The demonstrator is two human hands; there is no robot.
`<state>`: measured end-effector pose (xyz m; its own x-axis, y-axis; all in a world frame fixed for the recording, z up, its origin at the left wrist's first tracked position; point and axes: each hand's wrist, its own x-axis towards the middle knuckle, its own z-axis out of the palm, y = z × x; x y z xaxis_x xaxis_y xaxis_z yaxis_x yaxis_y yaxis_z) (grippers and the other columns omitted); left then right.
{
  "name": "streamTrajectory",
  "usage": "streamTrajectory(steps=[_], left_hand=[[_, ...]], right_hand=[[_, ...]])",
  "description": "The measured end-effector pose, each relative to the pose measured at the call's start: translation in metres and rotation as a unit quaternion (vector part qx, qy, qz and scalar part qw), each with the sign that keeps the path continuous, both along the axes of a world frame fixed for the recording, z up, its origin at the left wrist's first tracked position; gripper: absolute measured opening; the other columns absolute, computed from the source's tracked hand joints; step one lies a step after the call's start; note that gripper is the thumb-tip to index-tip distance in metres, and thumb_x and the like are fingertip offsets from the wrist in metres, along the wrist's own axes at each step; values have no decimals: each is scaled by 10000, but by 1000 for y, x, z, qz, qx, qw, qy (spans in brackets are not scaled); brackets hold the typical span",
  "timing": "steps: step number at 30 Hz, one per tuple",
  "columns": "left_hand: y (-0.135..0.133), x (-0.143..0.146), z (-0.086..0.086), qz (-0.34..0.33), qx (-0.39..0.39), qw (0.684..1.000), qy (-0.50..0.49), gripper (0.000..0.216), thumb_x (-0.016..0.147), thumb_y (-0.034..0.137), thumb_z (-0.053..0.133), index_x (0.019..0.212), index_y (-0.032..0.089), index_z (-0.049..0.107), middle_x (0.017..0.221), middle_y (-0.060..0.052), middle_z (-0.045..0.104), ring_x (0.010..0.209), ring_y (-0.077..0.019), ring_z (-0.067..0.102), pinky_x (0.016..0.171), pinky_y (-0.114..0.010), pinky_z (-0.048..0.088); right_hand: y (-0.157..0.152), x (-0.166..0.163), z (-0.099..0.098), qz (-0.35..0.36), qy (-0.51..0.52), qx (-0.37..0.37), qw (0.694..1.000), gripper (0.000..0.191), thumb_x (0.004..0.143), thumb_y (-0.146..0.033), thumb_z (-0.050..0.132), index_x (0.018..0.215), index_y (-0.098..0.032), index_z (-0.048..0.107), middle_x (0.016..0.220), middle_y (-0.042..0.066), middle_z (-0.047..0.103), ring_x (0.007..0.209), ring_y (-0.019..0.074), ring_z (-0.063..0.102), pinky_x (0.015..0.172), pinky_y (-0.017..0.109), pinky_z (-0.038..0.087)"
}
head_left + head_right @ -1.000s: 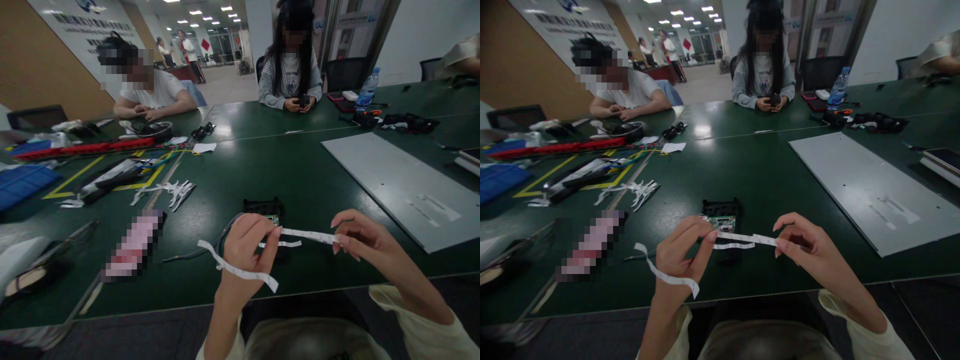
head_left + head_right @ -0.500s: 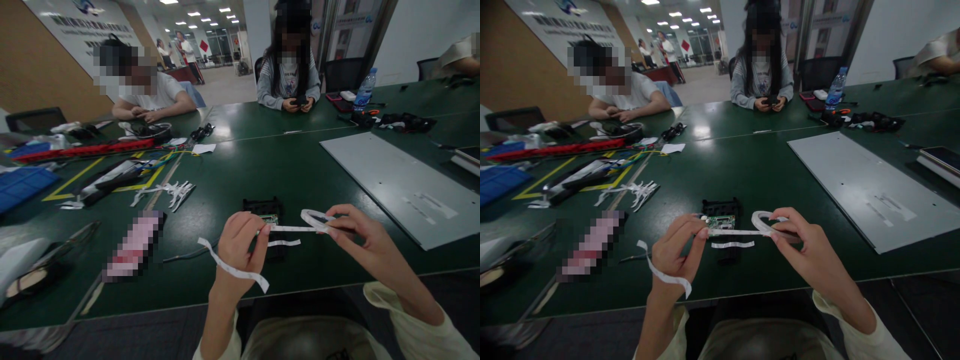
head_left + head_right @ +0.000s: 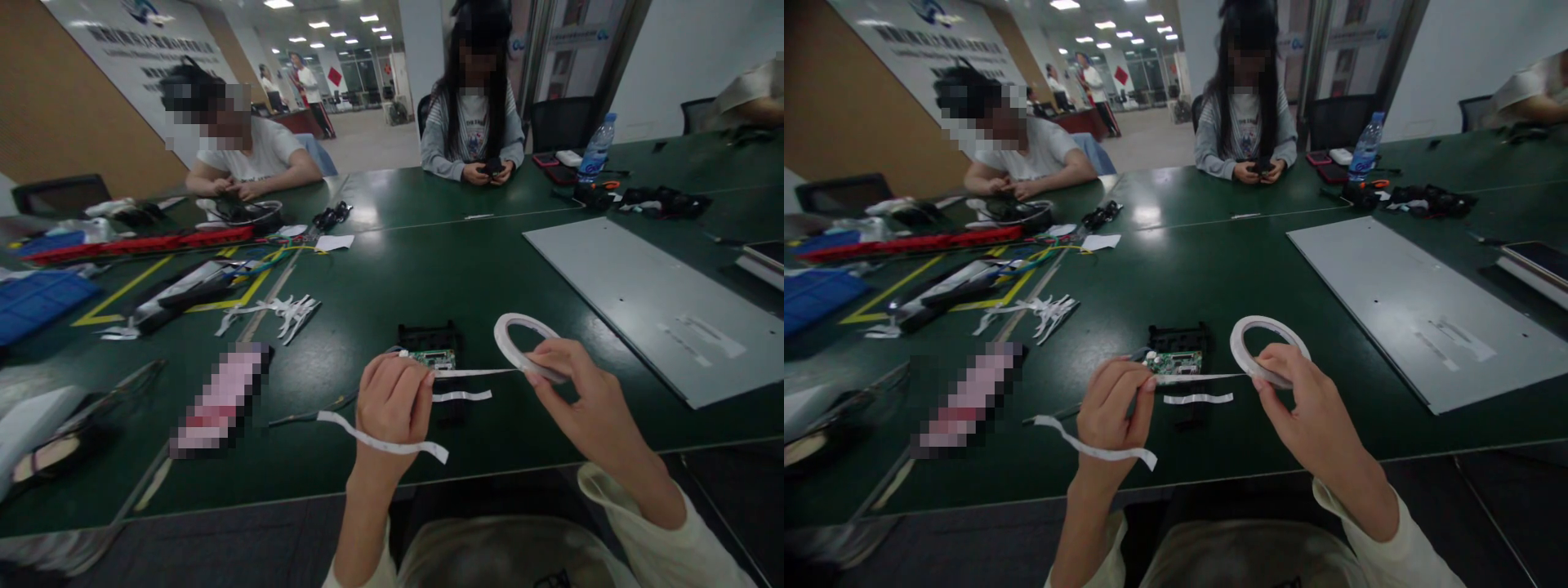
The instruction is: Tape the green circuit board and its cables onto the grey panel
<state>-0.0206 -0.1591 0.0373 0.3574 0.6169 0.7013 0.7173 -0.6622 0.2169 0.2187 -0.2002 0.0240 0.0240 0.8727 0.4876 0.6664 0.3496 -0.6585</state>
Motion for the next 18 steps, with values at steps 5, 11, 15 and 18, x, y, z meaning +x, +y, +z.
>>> streamTrajectory(steps=[5, 11, 15, 18], left_hand=[[1, -3, 0, 6, 28, 1000, -1, 112, 855, 124, 494, 796, 182, 569, 764, -37, 629, 748, -164, 583, 868, -387, 482], [0, -5, 1, 26, 23, 999, -5, 81, 853, 147, 510, 824, 184, 575, 799, -42, 636, 792, -177, 590, 898, -411, 456], [-4, -2, 2, 108, 35, 991, -73, 166, 855, 184, 514, 1008, 155, 573, 978, -110, 623, 957, -222, 576, 891, -418, 457], [-11, 15, 9, 84, 124, 986, -75, 312, 818, 158, 556, 1129, 143, 535, 1104, -144, 598, 1065, -245, 555, 913, -420, 453]], right_hand=[[-2, 0, -1, 29, 43, -34, 998, 220, 884, -286, 523, 1090, -212, 501, 1009, 62, 683, 905, 177, 676, 732, 286, 556], [-2, 1, -7, -4, 12, -23, 1000, 223, 890, -282, 523, 1104, -219, 502, 1050, 72, 668, 928, 191, 658, 683, 295, 546], [1, 0, -8, -15, -82, 54, 995, 186, 892, -226, 512, 1078, -209, 515, 1022, 68, 659, 909, 192, 630, 788, 357, 495], [2, -4, -6, 0, -166, 97, 981, 212, 896, -167, 488, 1106, -181, 516, 990, 81, 662, 887, 199, 608, 813, 385, 444]])
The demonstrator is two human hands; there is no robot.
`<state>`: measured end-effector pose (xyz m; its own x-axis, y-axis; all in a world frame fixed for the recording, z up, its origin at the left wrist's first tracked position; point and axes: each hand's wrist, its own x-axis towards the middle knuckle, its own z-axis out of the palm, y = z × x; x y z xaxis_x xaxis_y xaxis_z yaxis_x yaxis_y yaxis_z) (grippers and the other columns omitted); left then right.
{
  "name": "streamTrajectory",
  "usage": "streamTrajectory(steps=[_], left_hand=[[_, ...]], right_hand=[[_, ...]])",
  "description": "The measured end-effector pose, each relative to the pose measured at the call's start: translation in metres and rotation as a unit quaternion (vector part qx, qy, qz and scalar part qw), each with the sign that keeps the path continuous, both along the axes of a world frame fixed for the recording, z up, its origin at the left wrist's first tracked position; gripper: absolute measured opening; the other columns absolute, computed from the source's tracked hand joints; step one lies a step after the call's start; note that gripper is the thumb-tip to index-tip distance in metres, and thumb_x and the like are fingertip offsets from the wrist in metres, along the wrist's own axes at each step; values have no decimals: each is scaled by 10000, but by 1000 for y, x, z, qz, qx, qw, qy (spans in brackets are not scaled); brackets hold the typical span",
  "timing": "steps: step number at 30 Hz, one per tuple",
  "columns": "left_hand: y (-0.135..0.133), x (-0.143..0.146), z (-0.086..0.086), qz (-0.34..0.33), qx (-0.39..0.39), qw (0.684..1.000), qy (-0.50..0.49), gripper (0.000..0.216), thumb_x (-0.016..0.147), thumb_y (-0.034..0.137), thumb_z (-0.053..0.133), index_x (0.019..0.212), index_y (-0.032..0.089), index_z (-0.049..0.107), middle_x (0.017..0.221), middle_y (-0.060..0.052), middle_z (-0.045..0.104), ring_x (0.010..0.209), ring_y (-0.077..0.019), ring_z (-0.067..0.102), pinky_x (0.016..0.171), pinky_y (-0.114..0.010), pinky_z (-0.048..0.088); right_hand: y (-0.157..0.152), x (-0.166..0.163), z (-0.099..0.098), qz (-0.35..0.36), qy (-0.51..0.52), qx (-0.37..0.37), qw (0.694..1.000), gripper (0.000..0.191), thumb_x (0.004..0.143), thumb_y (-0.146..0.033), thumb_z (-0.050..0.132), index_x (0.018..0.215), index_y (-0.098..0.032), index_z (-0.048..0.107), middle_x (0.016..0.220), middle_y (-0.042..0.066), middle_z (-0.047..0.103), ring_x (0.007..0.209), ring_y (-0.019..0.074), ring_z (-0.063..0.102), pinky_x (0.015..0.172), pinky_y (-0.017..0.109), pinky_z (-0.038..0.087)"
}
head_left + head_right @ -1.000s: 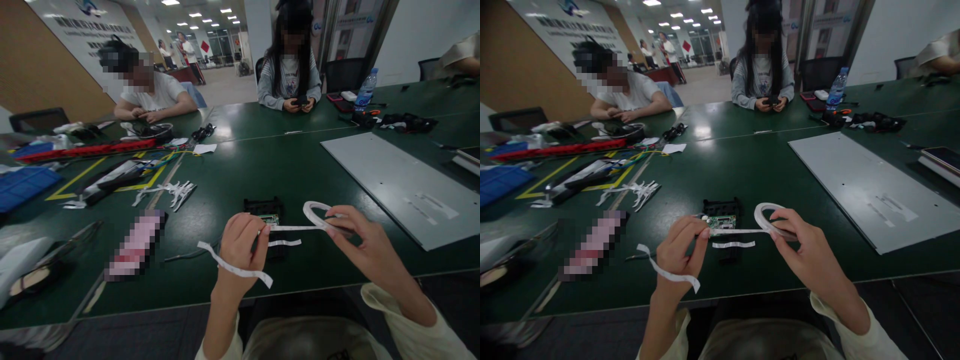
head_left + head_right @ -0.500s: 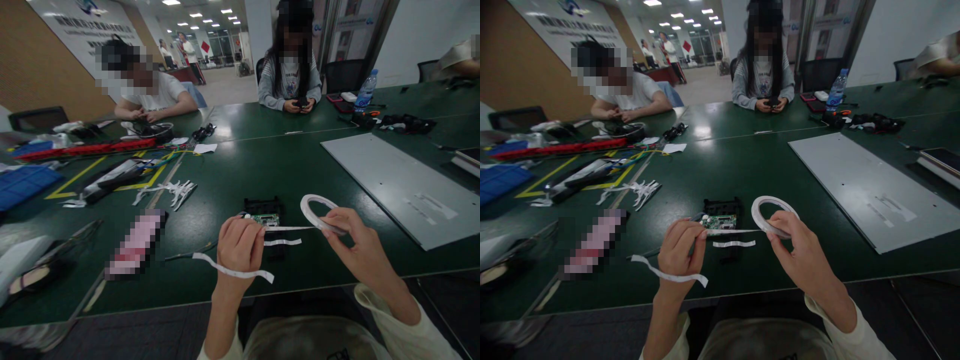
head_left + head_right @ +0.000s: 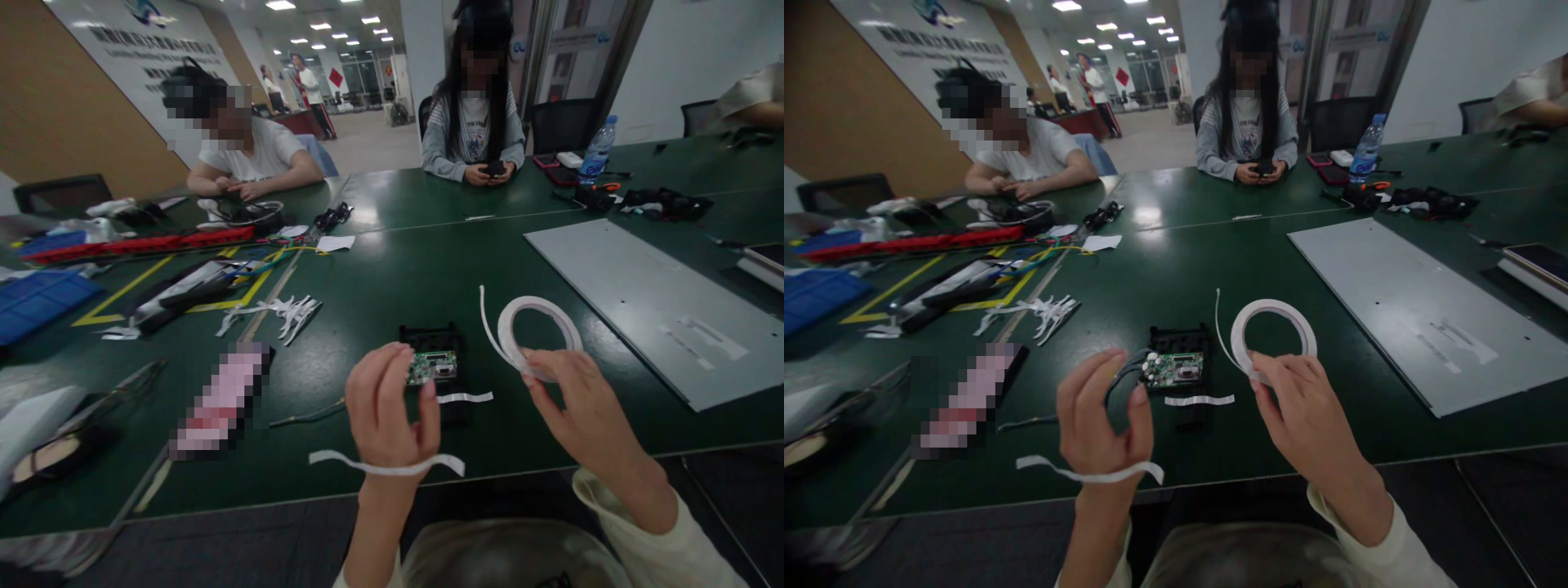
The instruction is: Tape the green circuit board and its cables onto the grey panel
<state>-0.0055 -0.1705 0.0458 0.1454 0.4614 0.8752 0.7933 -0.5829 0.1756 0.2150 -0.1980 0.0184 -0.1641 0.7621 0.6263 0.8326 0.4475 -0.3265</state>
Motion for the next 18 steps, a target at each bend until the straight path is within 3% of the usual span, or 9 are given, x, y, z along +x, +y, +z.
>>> streamTrajectory(steps=[3, 7, 12, 18], left_hand=[[-6, 27, 7, -74, 17, 990, 119, 301, 809, 141, 583, 1108, 157, 555, 1100, -109, 639, 1110, -242, 564, 1011, -456, 383], [-5, 53, 4, -80, -55, 983, 158, 189, 862, 197, 525, 1027, 120, 576, 1023, -105, 668, 1075, -240, 593, 1078, -513, 285], [-5, 57, -5, -56, -110, 981, 151, 146, 870, 230, 507, 947, 125, 575, 870, -72, 656, 913, -209, 617, 1072, -512, 297], [-12, 57, -8, -78, -125, 969, 197, 131, 874, 147, 459, 784, 164, 553, 675, -15, 569, 695, -165, 555, 1016, -487, 365]], right_hand=[[1, -5, 3, 28, -52, 3, 998, 263, 907, -141, 465, 1166, -150, 505, 943, 82, 667, 856, 193, 597, 809, 385, 416], [0, -7, 4, 44, -74, -10, 996, 273, 915, -122, 421, 1173, -131, 510, 955, 92, 664, 858, 195, 585, 803, 386, 403], [-2, -5, 2, 54, -71, -11, 996, 279, 910, -130, 425, 1176, -154, 506, 1000, 87, 663, 868, 196, 585, 797, 385, 404], [-2, -6, 3, 61, -62, 0, 996, 258, 895, -113, 438, 1139, -147, 516, 928, 76, 651, 825, 190, 568, 764, 384, 405]])
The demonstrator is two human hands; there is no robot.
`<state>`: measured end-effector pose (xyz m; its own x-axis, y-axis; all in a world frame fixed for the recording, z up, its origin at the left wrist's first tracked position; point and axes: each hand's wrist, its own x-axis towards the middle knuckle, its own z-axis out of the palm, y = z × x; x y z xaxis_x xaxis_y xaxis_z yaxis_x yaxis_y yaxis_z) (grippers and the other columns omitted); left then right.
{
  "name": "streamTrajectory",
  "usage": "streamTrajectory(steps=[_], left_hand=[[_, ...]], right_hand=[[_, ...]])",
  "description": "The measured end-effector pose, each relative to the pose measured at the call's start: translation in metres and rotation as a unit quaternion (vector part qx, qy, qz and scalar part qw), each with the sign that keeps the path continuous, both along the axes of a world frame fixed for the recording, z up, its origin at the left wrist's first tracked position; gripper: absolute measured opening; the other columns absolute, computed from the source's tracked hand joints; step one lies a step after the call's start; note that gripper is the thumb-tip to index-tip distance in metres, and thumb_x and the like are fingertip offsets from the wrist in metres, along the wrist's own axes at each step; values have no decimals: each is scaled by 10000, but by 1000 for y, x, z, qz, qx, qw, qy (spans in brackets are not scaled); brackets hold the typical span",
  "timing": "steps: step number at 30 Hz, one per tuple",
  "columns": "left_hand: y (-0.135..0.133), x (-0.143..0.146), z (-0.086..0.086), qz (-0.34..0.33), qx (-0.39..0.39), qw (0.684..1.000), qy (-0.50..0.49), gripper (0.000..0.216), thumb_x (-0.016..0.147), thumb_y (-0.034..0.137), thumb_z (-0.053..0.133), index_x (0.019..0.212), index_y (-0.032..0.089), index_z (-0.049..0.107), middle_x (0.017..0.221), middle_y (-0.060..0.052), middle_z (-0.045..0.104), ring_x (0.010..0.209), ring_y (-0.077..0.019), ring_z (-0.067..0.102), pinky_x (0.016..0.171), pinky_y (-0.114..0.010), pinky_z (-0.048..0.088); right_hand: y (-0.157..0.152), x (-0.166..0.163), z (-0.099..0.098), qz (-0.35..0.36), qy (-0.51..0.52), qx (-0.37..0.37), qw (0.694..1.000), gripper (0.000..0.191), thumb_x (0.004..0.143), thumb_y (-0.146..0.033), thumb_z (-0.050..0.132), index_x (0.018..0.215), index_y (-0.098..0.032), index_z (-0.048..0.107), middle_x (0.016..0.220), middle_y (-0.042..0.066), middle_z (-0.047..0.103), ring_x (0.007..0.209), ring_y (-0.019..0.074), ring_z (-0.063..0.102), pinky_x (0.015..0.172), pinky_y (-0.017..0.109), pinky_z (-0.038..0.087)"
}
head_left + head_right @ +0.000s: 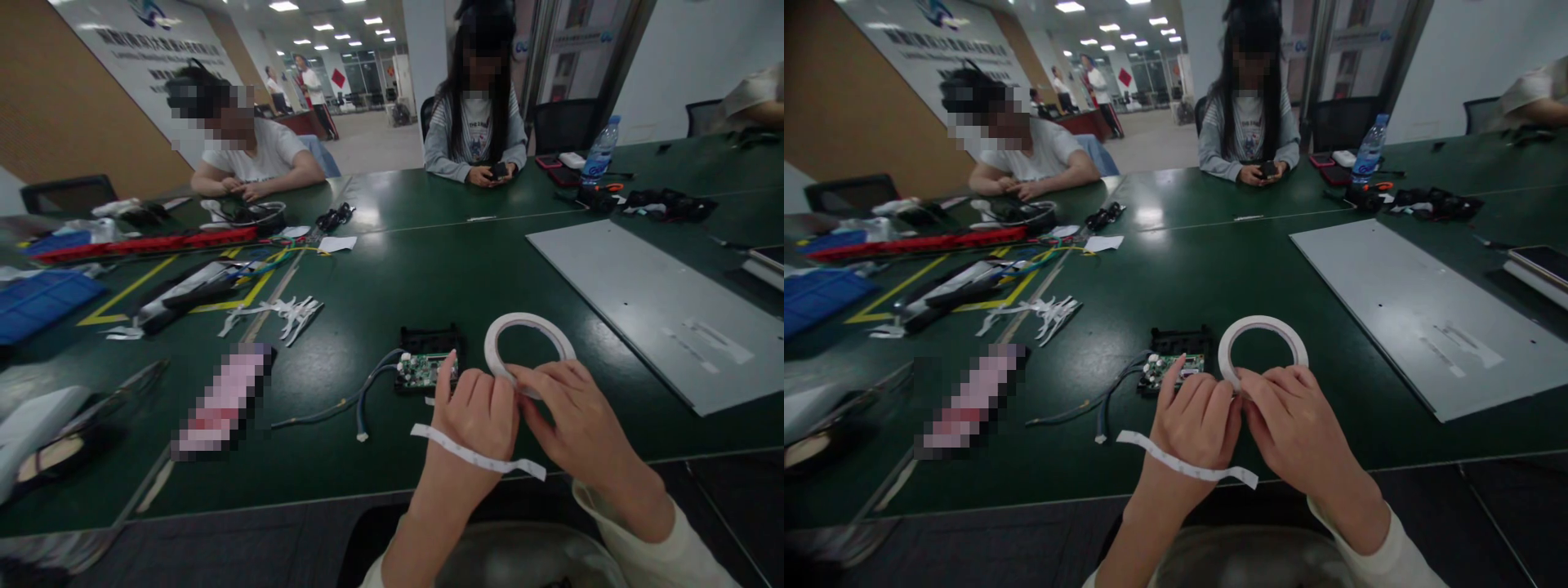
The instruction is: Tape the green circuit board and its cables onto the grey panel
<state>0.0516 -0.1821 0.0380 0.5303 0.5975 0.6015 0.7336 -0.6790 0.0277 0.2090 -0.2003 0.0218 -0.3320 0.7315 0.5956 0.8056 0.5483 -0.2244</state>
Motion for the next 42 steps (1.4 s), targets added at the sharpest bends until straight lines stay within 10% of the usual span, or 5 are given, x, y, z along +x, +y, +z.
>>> streamTrajectory(steps=[11, 26, 33, 37, 42], left_hand=[[-10, -2, 0, 0, -85, 996, -32, 183, 909, 142, 384, 764, 176, 491, 646, -7, 549, 545, -141, 510, 486, -252, 339], [-12, -2, 1, -66, -222, 928, -294, 149, 789, 75, 447, 682, 174, 482, 525, 61, 444, 422, -46, 393, 436, -158, 286], [-12, -12, 12, -105, -310, 888, -324, 139, 821, 136, 501, 684, 159, 514, 540, 58, 445, 440, -41, 393, 428, -142, 297], [-2, -42, 20, 13, -267, 900, -346, 137, 851, 156, 476, 724, 166, 526, 527, 68, 438, 422, -49, 386, 412, -150, 292], [12, -93, 7, 81, -151, 966, -195, 139, 906, 192, 457, 814, 170, 559, 612, 41, 560, 481, -66, 502, 499, -172, 390]], right_hand=[[-2, -5, -1, 18, 78, 33, 996, 234, 859, -95, 514, 1082, -165, 507, 960, 76, 660, 821, 182, 568, 742, 374, 430], [-5, -12, 3, 59, 184, 46, 980, 178, 805, -32, 532, 832, -200, 480, 821, 24, 620, 768, 151, 558, 711, 339, 433], [-10, -11, 2, 91, 347, -83, 930, 184, 805, -82, 588, 805, -218, 463, 799, 10, 605, 758, 148, 573, 671, 304, 463], [-14, 15, -2, 87, 420, -109, 897, 147, 859, -142, 540, 825, -232, 428, 809, 15, 639, 781, 172, 625, 698, 334, 507], [10, 76, -6, -60, 234, -145, 960, 182, 830, -323, 619, 953, -237, 518, 932, 51, 674, 773, 198, 663, 657, 315, 531]])
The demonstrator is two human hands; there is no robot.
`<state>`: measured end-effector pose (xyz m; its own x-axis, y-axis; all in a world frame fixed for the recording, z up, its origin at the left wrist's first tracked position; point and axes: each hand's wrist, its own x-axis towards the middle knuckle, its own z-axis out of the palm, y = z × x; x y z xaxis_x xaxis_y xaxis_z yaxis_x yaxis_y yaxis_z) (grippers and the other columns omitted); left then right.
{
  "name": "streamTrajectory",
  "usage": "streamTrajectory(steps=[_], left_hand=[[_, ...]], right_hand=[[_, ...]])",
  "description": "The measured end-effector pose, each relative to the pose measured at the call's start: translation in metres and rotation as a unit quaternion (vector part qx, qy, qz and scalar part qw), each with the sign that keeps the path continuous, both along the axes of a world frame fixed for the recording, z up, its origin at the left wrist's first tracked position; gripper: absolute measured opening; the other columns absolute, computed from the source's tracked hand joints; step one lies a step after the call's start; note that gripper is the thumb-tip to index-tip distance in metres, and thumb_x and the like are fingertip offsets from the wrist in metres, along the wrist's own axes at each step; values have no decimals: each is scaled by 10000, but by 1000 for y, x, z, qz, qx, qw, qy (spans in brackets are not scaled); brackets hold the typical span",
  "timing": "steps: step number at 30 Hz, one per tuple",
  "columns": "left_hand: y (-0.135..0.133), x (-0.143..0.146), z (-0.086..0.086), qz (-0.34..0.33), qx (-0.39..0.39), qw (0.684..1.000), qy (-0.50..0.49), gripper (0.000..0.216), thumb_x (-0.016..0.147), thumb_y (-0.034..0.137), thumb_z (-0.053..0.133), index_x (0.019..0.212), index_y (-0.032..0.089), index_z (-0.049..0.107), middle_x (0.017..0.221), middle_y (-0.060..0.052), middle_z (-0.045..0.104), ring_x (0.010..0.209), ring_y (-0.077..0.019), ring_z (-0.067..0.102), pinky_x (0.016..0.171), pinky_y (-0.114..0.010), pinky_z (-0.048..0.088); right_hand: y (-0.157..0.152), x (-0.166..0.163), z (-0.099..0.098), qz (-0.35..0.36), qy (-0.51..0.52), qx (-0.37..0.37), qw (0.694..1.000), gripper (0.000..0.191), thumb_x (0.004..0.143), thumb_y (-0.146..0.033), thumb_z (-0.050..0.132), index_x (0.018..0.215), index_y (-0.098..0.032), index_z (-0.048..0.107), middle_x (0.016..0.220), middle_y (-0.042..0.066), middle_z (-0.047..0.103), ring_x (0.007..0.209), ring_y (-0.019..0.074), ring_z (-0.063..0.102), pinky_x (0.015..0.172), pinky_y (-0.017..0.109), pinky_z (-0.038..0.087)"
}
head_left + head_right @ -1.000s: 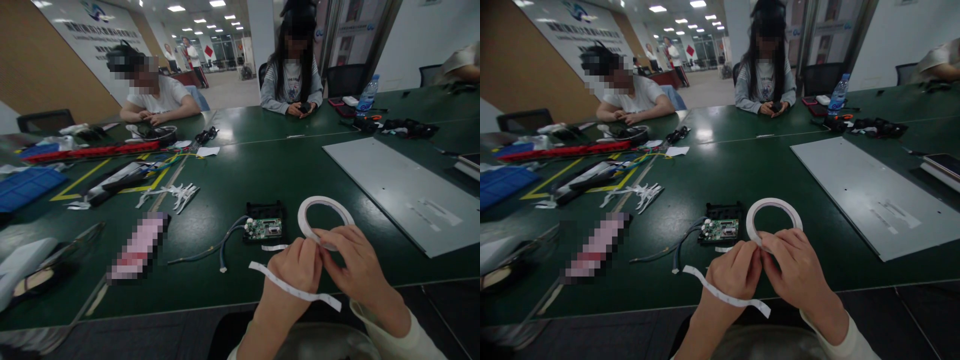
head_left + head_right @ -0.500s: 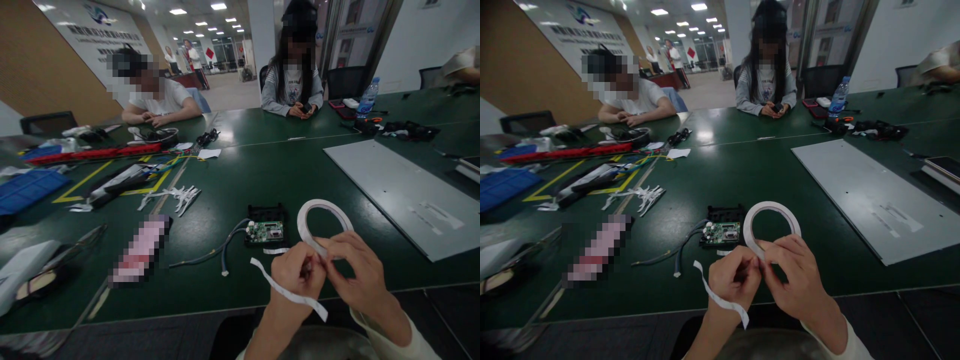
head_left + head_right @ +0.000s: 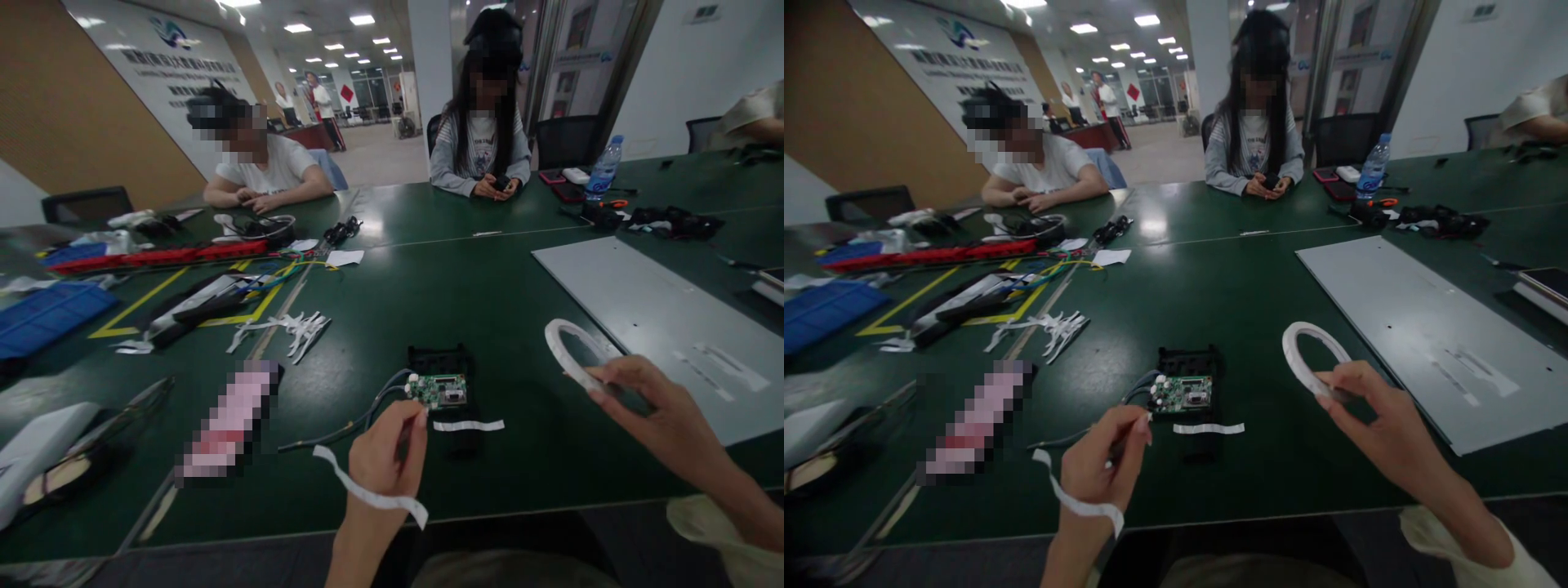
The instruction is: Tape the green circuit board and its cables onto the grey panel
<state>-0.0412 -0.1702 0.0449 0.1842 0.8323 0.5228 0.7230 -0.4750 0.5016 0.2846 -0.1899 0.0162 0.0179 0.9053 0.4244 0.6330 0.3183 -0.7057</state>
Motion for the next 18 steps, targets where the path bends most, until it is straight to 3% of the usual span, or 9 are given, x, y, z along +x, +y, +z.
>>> streamTrajectory(steps=[3, 6, 12, 18], left_hand=[[4, -18, -19, 26, 90, 984, 152, 122, 907, 182, 471, 843, 166, 573, 649, 22, 588, 519, -84, 553, 512, -189, 400], [5, -29, -37, 48, 127, 959, 247, 90, 898, 146, 496, 879, 158, 583, 665, 16, 609, 520, -96, 570, 521, -206, 414], [4, -37, -51, 53, 159, 952, 257, 172, 889, 98, 498, 1044, 122, 569, 814, -40, 682, 630, -116, 644, 603, -214, 493], [8, -38, -50, 19, 150, 959, 240, 279, 884, 43, 442, 1127, 114, 559, 935, -94, 705, 813, -155, 688, 744, -241, 559]], right_hand=[[46, 37, 0, 21, -137, -38, 990, 219, 862, -386, 551, 1009, -225, 537, 958, 78, 677, 800, 227, 663, 622, 320, 507], [115, 71, -1, 48, -270, -66, 959, 175, 856, -355, 550, 958, -214, 562, 888, 59, 670, 724, 212, 632, 639, 309, 444], [250, 122, -7, -58, -340, -131, 929, 276, 923, -316, 439, 1066, -117, 565, 957, 153, 650, 802, 193, 595, 674, 287, 320], [318, 137, -23, -97, -351, -161, 917, 274, 914, -260, 438, 1041, -104, 625, 987, 205, 640, 752, 177, 554, 643, 315, 279]])
